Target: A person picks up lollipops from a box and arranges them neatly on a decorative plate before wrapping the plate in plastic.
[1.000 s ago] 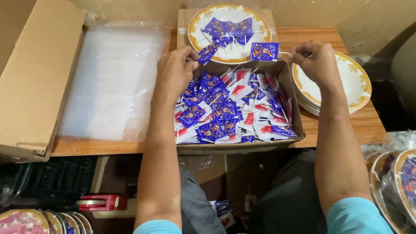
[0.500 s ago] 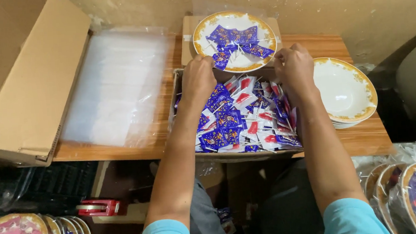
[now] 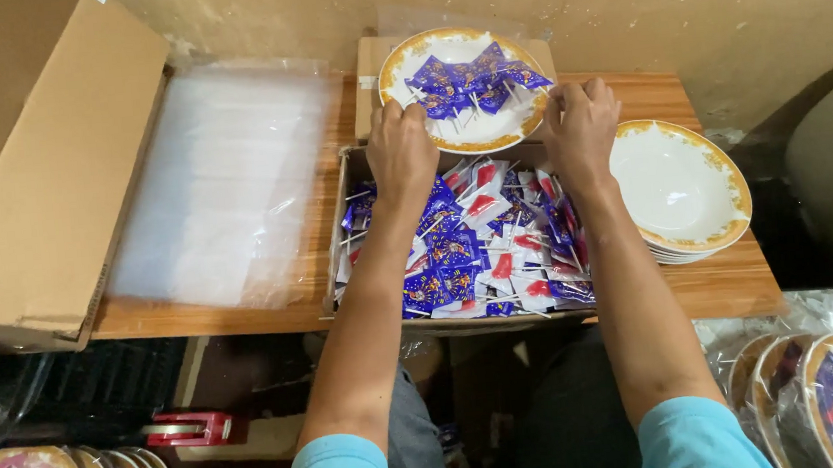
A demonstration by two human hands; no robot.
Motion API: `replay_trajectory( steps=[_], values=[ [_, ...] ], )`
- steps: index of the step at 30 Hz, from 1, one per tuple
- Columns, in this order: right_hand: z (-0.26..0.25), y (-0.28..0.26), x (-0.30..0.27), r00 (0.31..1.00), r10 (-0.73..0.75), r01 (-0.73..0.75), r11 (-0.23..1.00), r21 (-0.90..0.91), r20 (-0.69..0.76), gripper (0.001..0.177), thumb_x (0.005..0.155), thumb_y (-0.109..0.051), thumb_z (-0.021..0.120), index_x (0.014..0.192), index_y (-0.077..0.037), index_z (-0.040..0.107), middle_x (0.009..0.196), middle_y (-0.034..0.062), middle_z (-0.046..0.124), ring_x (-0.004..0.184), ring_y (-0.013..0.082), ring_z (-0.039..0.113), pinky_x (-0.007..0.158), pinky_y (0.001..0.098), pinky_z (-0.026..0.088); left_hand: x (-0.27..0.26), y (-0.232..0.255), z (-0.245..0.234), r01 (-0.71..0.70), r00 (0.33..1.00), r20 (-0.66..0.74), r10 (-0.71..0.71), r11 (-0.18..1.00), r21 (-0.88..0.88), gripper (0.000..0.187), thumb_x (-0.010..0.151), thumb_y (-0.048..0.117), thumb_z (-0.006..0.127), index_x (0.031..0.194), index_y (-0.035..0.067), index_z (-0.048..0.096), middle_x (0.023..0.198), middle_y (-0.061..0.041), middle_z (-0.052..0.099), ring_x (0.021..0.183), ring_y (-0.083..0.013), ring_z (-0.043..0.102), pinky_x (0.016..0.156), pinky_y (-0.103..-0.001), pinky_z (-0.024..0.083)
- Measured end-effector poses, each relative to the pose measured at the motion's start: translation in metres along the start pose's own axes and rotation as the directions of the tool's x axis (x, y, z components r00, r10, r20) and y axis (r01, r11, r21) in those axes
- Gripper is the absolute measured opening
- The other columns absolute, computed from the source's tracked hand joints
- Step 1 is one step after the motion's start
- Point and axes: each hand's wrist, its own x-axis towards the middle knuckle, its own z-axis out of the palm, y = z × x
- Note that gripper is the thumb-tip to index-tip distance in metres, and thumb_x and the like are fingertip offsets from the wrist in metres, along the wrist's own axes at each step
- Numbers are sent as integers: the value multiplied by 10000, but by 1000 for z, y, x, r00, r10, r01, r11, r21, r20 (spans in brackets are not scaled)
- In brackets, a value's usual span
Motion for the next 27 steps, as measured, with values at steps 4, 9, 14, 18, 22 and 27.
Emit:
replay_trajectory(
  steps=[4,9,14,18,22,27],
  values=[
    [9,-1,-1,1000,-13,13,999,-29,-4,38,853,-135,752,874,-148,723,829,25,532,809,265,606,752,390,422,4,-7,17,24,997,-68,-22,999,35,127,774,-28,702,871,54,703,828,-106,589,897,-313,643,737,-399,585],
    [14,-22,-2,993,-14,25,994,-103,114,37,827,-224,742,860,-206,744,790,12,564,771,255,617,731,396,405,11,-4,23,111,993,-44,-111,994,-11,124,817,78,768,869,122,664,810,-35,611,894,-252,656,682,-408,607],
    [18,-36,-2,985,6,1,999,-41,173,64,845,-239,753,907,-222,757,813,11,603,834,265,629,750,407,420,14,-8,23,122,991,62,-119,992,-45,68,882,205,759,902,166,707,841,-15,646,955,-232,637,707,-421,613],
    [-7,-45,6,974,-32,-5,987,161,226,118,954,-247,761,1040,-174,796,896,95,629,908,360,613,761,468,458,13,-9,1,108,991,92,-94,982,-154,99,965,208,671,1011,155,742,932,-74,645,994,-320,626,820,-476,588],
    [-25,-33,4,989,36,-80,942,326,141,56,971,-184,761,989,-133,776,783,91,575,823,342,626,745,442,489,9,-27,-28,233,971,103,-215,948,-217,125,986,221,620,1026,127,692,960,-155,643,995,-428,646,857,-558,549],
    [-51,-5,-6,800,301,-537,745,395,518,213,915,-330,701,721,-246,720,629,-6,630,618,162,600,635,293,440,4,-53,-27,460,792,423,-440,886,59,176,958,377,605,921,251,722,914,-68,722,959,-363,733,823,-504,584]
  ],
)
